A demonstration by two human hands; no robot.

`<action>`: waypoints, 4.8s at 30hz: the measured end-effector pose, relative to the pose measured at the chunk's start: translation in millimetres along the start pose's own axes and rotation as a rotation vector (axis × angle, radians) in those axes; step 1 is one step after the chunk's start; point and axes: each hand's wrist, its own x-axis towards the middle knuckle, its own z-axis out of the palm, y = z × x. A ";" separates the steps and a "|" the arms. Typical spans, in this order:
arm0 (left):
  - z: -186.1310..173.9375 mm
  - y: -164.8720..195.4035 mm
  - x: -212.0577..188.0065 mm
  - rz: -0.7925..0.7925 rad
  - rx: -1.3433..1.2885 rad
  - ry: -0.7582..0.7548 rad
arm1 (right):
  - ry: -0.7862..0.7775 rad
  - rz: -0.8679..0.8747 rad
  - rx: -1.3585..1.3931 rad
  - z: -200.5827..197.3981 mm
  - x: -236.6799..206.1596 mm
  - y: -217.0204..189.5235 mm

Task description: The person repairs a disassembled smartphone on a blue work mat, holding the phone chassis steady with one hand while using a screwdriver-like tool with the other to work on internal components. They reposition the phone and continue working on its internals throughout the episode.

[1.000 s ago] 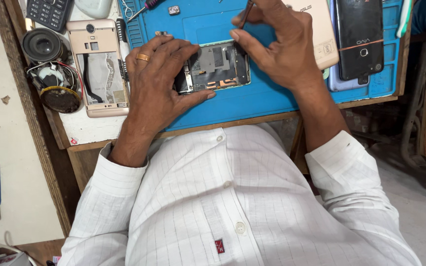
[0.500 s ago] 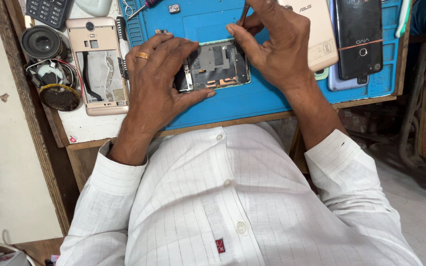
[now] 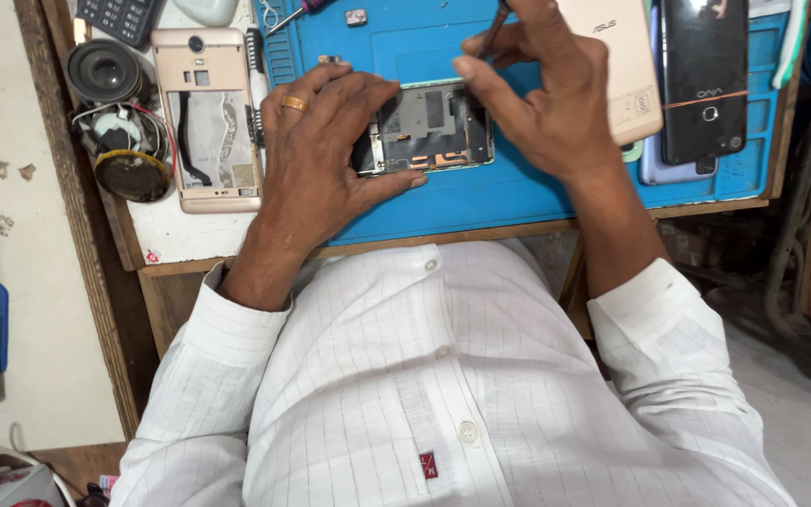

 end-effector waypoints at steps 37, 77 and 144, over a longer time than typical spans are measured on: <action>0.5 -2.7 -0.5 0.018 -0.019 0.028 | 0.063 0.112 0.011 -27.7 -15.2 -15.8; -7.4 -9.4 -1.1 0.044 -0.037 0.032 | 0.031 0.357 0.146 -14.7 -38.7 -60.0; -10.5 -8.0 -3.3 0.022 -0.069 0.055 | 0.212 0.213 0.249 -6.6 -66.2 -21.1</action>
